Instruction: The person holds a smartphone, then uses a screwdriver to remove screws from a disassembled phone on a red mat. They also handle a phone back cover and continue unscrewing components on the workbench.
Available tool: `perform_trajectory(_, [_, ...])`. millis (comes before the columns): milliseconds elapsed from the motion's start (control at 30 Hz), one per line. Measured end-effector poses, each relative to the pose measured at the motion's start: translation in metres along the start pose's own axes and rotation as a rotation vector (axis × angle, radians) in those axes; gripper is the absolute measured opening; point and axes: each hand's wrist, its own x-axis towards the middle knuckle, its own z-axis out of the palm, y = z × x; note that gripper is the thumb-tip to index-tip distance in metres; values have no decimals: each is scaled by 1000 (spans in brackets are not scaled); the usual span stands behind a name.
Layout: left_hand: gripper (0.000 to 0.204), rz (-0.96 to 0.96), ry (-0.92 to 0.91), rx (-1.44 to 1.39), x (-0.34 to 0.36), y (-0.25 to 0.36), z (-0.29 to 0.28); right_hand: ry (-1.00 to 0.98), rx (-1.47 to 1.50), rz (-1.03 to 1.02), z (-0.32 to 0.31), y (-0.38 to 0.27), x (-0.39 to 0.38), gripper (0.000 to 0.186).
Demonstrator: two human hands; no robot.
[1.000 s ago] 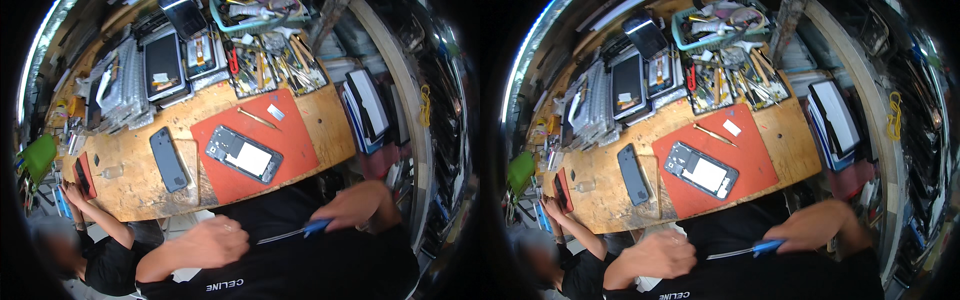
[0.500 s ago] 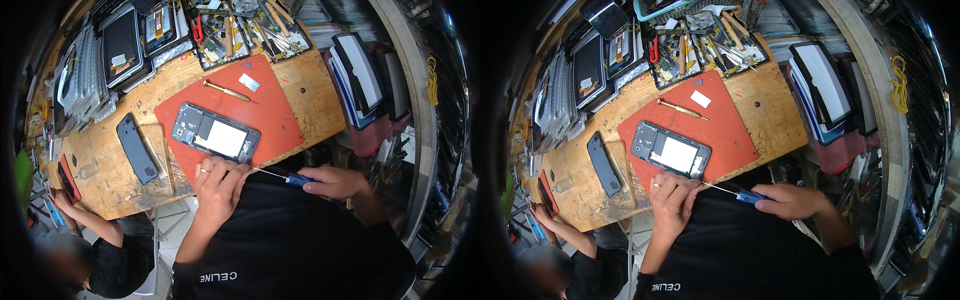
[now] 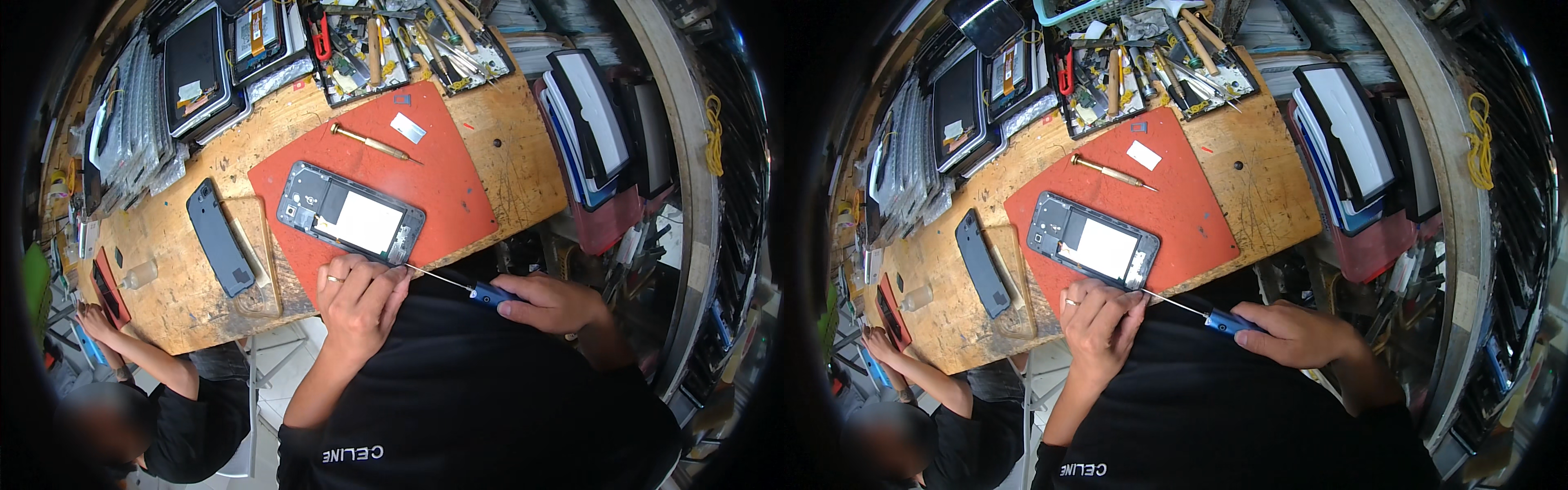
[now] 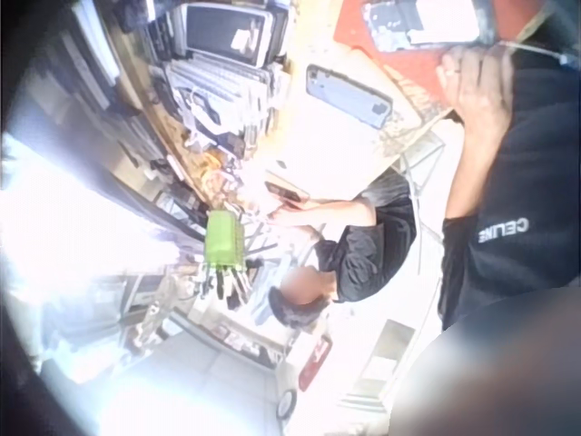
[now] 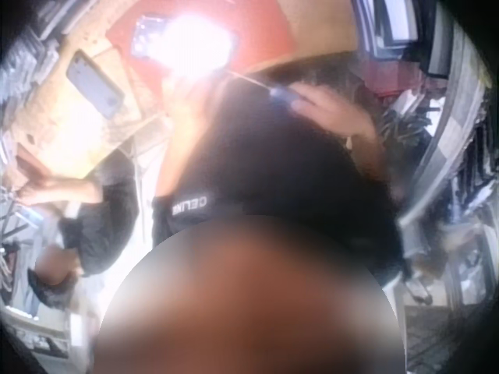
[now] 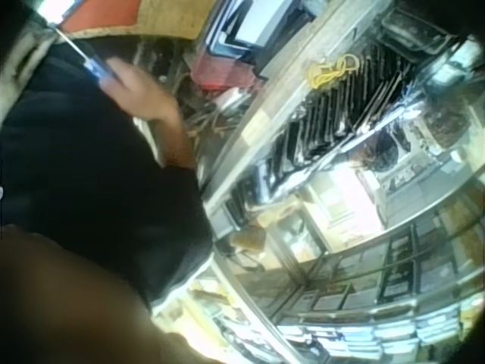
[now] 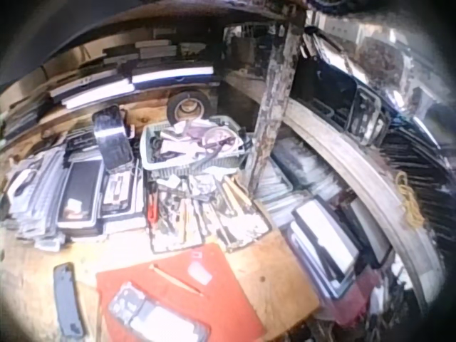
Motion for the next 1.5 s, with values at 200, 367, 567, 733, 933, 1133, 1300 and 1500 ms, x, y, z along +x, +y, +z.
perform_trajectory(200, [20,79,-115,43,29,-17,-29,33,35,5,0,-5,0,30])
perform_trajectory(367, [19,125,-329,-114,42,-24,-38,78,84,-37,3,-5,1,30])
perform_trajectory(567, [17,70,-104,-54,26,-8,-8,153,115,-122,10,11,9,29])
perform_trajectory(733, [19,49,14,-15,18,-3,7,132,232,-50,7,9,6,28])
perform_trajectory(933, [22,65,23,-22,17,1,8,51,169,-11,-2,1,0,29])
perform_trajectory(1133, [25,27,-4,-20,15,1,9,91,109,-102,3,8,2,30])
perform_trajectory(1300, [20,26,-109,-7,39,-3,-9,147,74,-133,7,11,3,28])
perform_trajectory(1500, [22,222,-512,-75,70,-48,-48,151,158,-61,8,6,5,27])
